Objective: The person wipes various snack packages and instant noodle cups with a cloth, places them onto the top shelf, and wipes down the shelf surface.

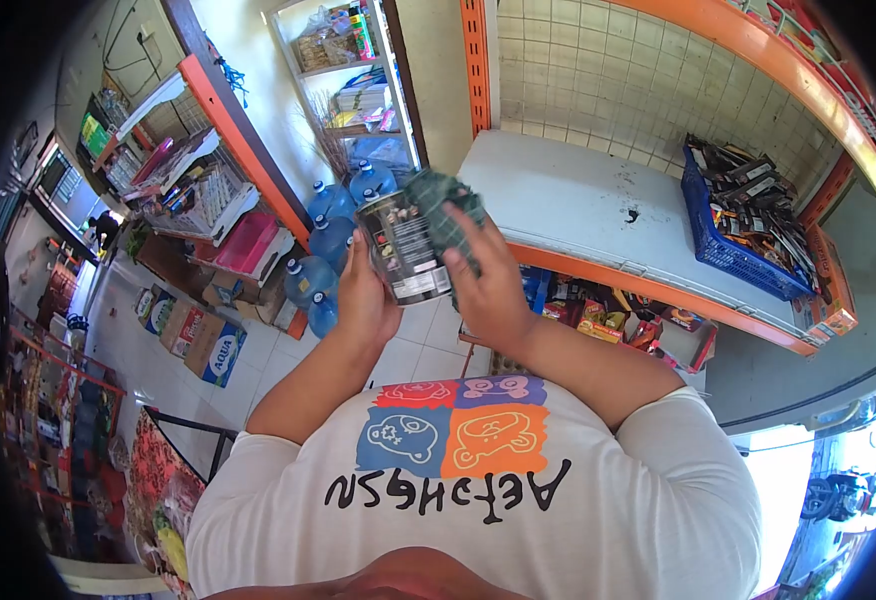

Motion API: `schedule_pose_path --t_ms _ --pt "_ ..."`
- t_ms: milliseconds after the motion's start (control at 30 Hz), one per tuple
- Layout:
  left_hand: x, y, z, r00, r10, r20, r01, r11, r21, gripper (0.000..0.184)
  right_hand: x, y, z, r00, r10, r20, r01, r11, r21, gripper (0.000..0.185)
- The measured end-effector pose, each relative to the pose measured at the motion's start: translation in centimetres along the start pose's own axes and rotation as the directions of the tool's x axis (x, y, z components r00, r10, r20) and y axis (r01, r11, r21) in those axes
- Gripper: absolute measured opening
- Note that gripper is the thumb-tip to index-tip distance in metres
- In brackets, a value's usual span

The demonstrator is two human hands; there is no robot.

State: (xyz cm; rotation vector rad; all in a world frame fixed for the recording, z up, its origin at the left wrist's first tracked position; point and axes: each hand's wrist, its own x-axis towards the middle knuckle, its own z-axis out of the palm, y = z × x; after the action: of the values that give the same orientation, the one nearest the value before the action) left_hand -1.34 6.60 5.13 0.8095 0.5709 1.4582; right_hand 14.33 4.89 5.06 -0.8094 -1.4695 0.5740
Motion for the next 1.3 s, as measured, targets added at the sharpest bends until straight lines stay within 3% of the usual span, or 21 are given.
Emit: schedule_pose_path --t_ms 67,133,200,233,267,300,333,400,433,533,600,667,733,800,867,933,967,1033,1067,1133,1300 --pt "-1.0 -0.2 -0.3 0.996 -0.076 0.046 0.085 0.966 -0.243 0.046 0.2 -1.4 -0.3 0.88 -0.416 0.232 0.476 0.781 -0.405 0.039" --pt "-1.6 0.0 -0.3 0.994 -0.039 0.099 0.07 0.937 -0.342 0.048 0.2 -1.9 -0.1 0.869 -0.406 0.282 0.49 0.785 -0.38 0.04" --pt "-1.5 -0.1 -0.1 0.988 0.125 0.094 -0.119 0.991 -0.068 0.054 0.0 -1.6 0.5 0.989 -0.093 0.119 0.094 0.996 -0.003 0.038" --pt "-2.5 0.4 0.8 0.981 0.177 0.081 -0.185 0.978 0.094 0.066 -0.1 -1.3 0.8 0.989 -0.094 0.115 0.095 0.995 -0.003 0.038" --pt "-2.5 0.6 0.9 0.981 0.177 0.086 -0.185 0.978 0.094 0.066 -0.2 -1.0 1.0 0.977 0.183 0.108 -0.211 0.897 0.388 0.038" --pt "-2.5 0.9 0.9 0.968 0.172 0.182 -0.19 0.978 0.088 0.071 -0.2 -0.6 1.2 0.883 0.42 0.211 -0.436 0.567 0.698 0.038" --pt "-2.4 1.3 0.7 0.947 0.164 0.277 -0.193 0.978 0.082 0.076 -0.3 -0.3 1.0 0.884 0.418 0.207 -0.433 0.568 0.7 0.038" --pt "-2.2 0.9 -0.2 0.931 0.04 0.364 -0.07 0.995 0.07 0.082 -0.7 0.2 0.5 0.623 0.51 0.593 -0.733 0.117 0.67 0.042" --pt "-2.3 0.7 -0.1 0.931 0.066 0.358 -0.086 0.995 0.04 0.08 -1.3 0.2 0.9 0.568 0.59 0.573 -0.744 0.071 0.664 0.045" --pt "-1.2 0.2 0.0 0.959 0.131 0.251 -0.13 0.991 -0.019 0.078 -1.1 -1.2 0.1 0.729 0.578 0.366 -0.591 0.263 0.762 0.043" --pt "0.0 0.7 -0.5 0.937 0.346 0.051 -0.334 0.843 0.422 0.067 -1.0 -0.9 -0.1 0.796 0.551 0.25 -0.508 0.385 0.771 0.041" --pt "-0.2 0.1 -0.5 0.959 0.253 0.126 -0.276 0.937 0.214 0.059 -0.8 -0.4 -0.6 0.964 0.264 0.004 -0.247 0.894 0.374 0.041" --pt "-1.4 0.1 0.6 0.943 0.103 0.315 -0.041 0.979 -0.198 0.058 -0.8 -0.7 -0.9 0.989 0.15 -0.016 -0.142 0.96 0.24 0.044" --pt "-1.2 -0.8 0.6 0.961 0.087 0.264 -0.059 0.992 -0.113 0.058 -0.7 -1.5 -1.2 0.993 -0.071 0.09 0.064 0.995 0.077 0.045" --pt "-1.0 -0.9 1.3 0.97 0.109 0.215 -0.14 0.981 0.136 0.062 -0.7 -1.3 -0.9 0.996 -0.046 0.071 0.038 0.993 0.112 0.042" --pt "-1.1 -1.1 1.6 0.964 0.117 0.238 -0.131 0.99 0.045 0.066 -0.7 -0.8 -0.5 0.928 0.366 0.065 -0.332 0.737 0.589 0.038" --pt "-1.0 -1.6 1.6 0.935 0.22 0.28 -0.242 0.969 0.047 0.071 -0.6 -0.8 -0.7 0.929 0.365 0.059 -0.328 0.738 0.59 0.038" --pt "-0.8 -1.9 1.4 0.877 0.318 0.361 -0.391 0.908 0.15 0.085 -0.2 -1.0 -1.3 0.675 0.622 0.397 -0.615 0.178 0.768 0.041" --pt "-1.1 -2.5 1.7 0.862 0.355 0.361 -0.409 0.909 0.083 0.087 -0.4 -0.5 -1.6 0.677 0.623 0.392 -0.611 0.18 0.771 0.041" --pt "-0.3 -2.7 0.3 0.829 0.235 0.508 -0.42 0.861 0.286 0.087 -0.9 0.6 -1.8 0.624 0.407 0.667 -0.673 -0.153 0.723 0.047" --pt "1.9 -2.4 0.9 0.853 0.401 0.333 -0.49 0.836 0.248 0.085 -1.0 -0.7 -3.9 0.578 0.603 0.551 -0.723 0.064 0.688 0.049"
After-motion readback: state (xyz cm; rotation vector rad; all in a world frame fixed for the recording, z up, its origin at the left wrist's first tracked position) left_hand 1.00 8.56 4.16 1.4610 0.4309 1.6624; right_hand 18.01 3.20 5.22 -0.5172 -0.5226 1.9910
